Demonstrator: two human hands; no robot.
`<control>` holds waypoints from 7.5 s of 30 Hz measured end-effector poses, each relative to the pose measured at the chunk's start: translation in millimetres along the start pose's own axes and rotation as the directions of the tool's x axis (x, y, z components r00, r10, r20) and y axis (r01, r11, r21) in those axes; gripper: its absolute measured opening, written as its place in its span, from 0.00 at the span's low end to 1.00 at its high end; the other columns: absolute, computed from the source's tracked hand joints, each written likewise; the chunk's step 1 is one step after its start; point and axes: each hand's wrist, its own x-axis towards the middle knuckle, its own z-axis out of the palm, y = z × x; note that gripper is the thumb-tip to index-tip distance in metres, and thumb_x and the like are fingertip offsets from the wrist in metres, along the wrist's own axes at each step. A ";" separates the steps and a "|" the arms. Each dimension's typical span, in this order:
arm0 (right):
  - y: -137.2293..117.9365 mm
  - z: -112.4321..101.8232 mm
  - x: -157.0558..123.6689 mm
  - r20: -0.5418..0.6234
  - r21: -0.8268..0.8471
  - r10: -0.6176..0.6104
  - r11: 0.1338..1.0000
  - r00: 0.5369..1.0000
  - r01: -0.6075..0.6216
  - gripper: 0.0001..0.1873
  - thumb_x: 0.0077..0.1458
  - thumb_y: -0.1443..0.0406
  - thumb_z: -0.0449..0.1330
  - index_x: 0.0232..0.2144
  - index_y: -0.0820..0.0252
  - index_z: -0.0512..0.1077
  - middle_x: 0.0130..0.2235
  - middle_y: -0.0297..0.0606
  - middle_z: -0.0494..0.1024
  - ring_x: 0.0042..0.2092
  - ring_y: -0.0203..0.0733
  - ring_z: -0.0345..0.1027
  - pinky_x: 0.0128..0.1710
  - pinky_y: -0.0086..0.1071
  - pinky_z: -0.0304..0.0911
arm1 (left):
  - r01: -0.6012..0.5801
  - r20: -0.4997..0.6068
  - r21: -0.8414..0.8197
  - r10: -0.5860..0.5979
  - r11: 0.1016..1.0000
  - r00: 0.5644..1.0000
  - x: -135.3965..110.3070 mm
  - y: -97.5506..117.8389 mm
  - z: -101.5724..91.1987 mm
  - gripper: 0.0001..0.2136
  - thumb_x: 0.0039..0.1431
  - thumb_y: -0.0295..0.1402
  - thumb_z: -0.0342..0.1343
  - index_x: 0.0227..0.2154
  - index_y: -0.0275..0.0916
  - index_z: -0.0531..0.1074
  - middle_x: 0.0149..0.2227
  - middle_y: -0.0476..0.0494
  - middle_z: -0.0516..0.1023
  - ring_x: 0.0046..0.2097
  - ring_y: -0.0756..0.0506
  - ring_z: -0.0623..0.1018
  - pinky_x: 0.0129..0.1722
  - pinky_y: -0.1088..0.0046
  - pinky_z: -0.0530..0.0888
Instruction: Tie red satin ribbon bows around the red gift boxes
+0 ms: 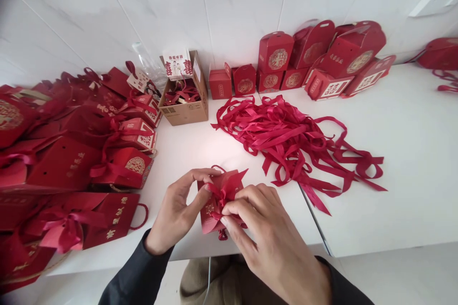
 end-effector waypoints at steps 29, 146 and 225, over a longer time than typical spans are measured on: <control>31.8 -9.1 48.3 -0.152 -0.063 0.061 0.995 0.986 -0.071 0.04 0.69 0.64 0.57 0.39 0.55 0.71 0.41 0.38 0.73 0.45 0.49 0.69 0.46 0.43 0.66 | 0.040 -0.020 -0.055 -0.042 0.998 0.999 -4.9 -2.2 8.8 0.05 0.65 0.27 0.53 0.41 0.41 0.70 0.54 0.41 0.78 0.57 0.42 0.76 0.57 0.63 0.70; 24.7 -12.9 8.5 -0.100 0.067 0.361 0.932 0.927 -0.356 0.10 0.73 0.53 0.54 0.45 0.48 0.71 0.45 0.35 0.76 0.42 0.43 0.72 0.32 0.31 0.68 | -0.009 -0.188 0.070 0.022 0.997 0.982 -40.0 -7.5 6.4 0.10 0.69 0.31 0.57 0.51 0.49 0.71 0.62 0.43 0.72 0.66 0.40 0.69 0.65 0.57 0.66; 18.9 -4.3 -9.0 -0.012 0.001 0.242 0.970 0.970 -0.242 0.14 0.72 0.52 0.54 0.36 0.51 0.70 0.38 0.37 0.77 0.40 0.47 0.74 0.33 0.34 0.72 | -0.034 -0.120 0.301 0.073 0.953 0.990 -34.1 1.0 -10.3 0.07 0.71 0.28 0.51 0.40 0.42 0.74 0.48 0.40 0.77 0.50 0.42 0.77 0.49 0.62 0.75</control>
